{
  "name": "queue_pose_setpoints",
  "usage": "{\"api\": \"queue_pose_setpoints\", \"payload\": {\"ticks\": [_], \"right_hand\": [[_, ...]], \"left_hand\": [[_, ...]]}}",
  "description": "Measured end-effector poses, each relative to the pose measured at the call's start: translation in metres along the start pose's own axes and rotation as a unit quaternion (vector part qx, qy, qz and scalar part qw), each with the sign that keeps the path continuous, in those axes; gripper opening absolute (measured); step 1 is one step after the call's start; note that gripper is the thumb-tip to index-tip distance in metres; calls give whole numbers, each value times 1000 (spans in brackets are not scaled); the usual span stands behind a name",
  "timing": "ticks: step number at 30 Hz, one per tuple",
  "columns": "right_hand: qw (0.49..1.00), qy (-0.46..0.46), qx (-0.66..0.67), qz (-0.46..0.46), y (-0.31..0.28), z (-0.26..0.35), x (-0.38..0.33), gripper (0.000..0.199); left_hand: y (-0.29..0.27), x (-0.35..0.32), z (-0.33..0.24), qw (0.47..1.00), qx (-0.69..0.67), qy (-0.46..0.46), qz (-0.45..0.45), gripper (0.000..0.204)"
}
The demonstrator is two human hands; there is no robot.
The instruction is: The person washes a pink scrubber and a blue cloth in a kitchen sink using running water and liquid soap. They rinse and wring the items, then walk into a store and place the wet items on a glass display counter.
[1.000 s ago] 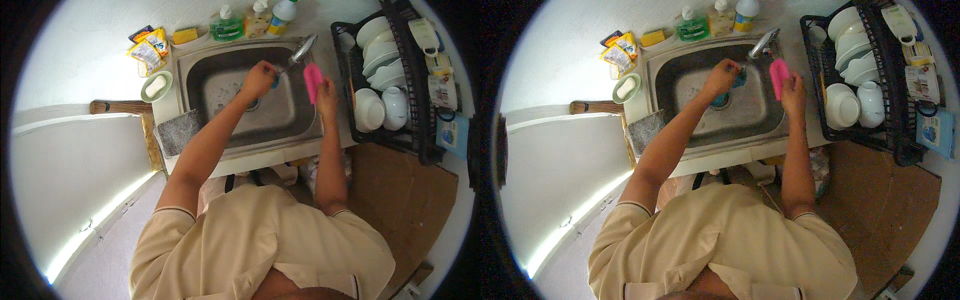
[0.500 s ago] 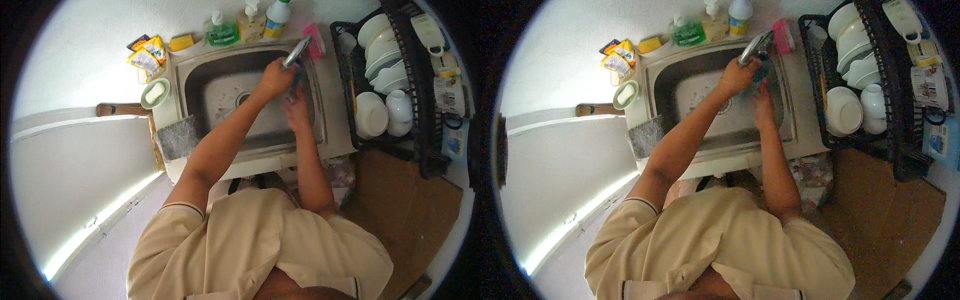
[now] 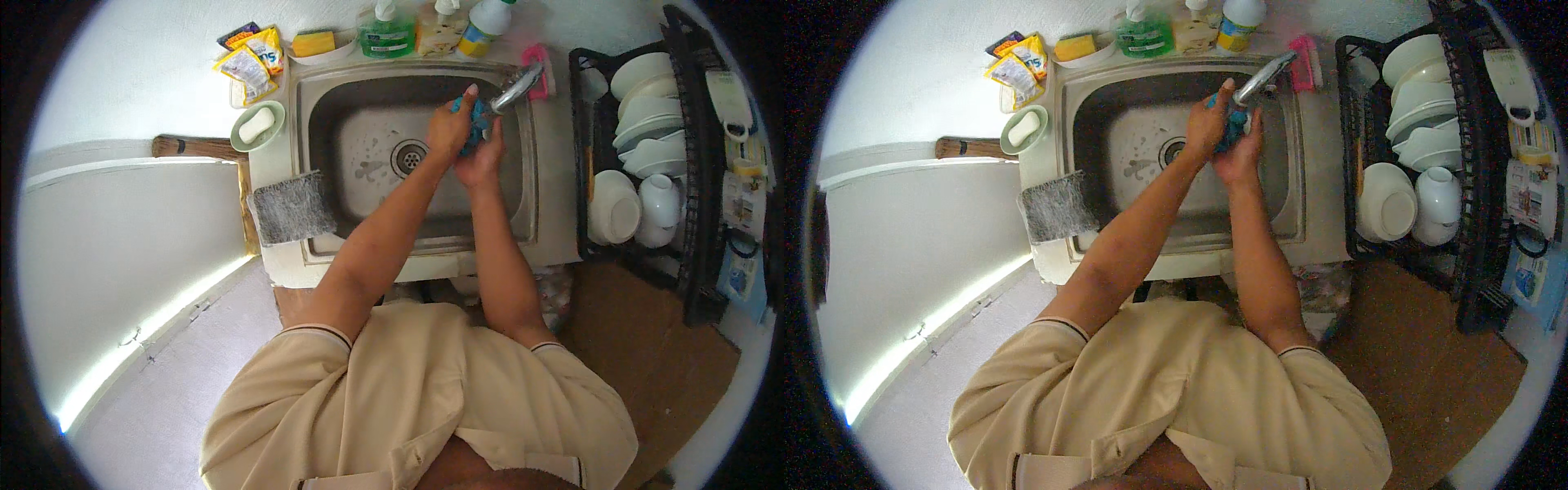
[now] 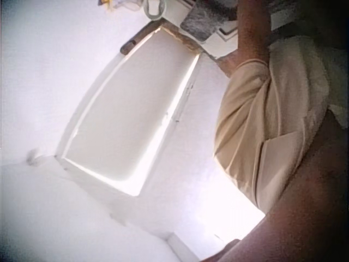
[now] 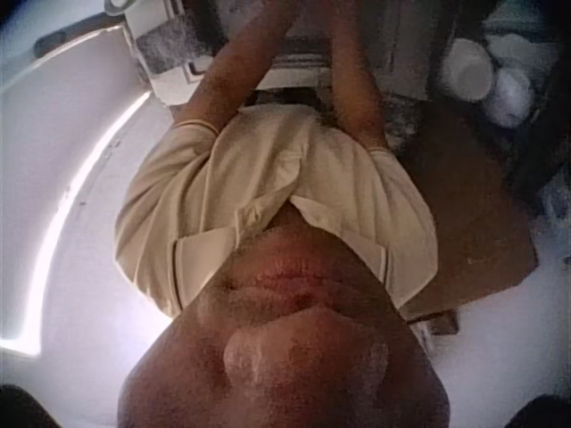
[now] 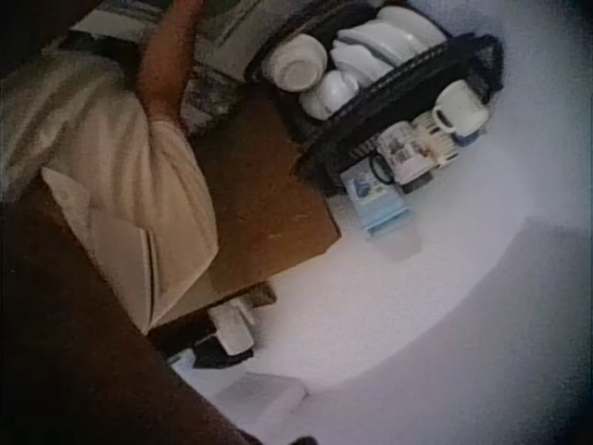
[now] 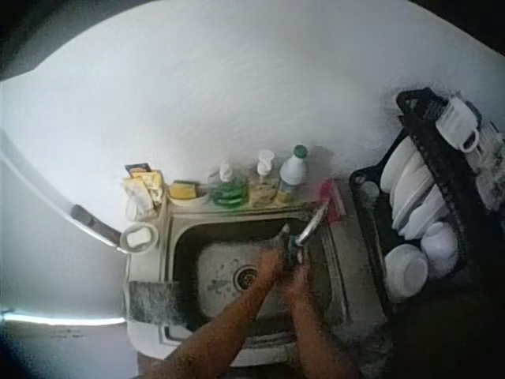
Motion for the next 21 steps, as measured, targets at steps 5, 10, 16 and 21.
{"api": "queue_pose_setpoints", "payload": {"ticks": [5, 10, 16, 21], "right_hand": [[992, -20, -92, 80, 11, -16, -2, 47], [966, -77, -162, 184, -10, 7, 4, 36], [985, 19, -172, -4, 2, -9, 16, 32], [966, -95, -231, -70, 14, -24, 8, 49]], "left_hand": [[6, 31, 46, 872, 423, 242, -39, 69], [-21, -5, -38, 964, -70, -40, 255, 62], [-15, 37, -3, 948, 43, 174, 263, 43], [-2, 23, 10, 950, 179, 253, 50, 43]]}}
Point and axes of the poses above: each hand's wrist, its own x-axis towards the middle knuckle, its own y-axis out of the palm, z = x × y, the point moved 2 cm from there along x, towards the middle knuckle, and after that the axes turned 5 degrees about x, right-handed, at the moved point
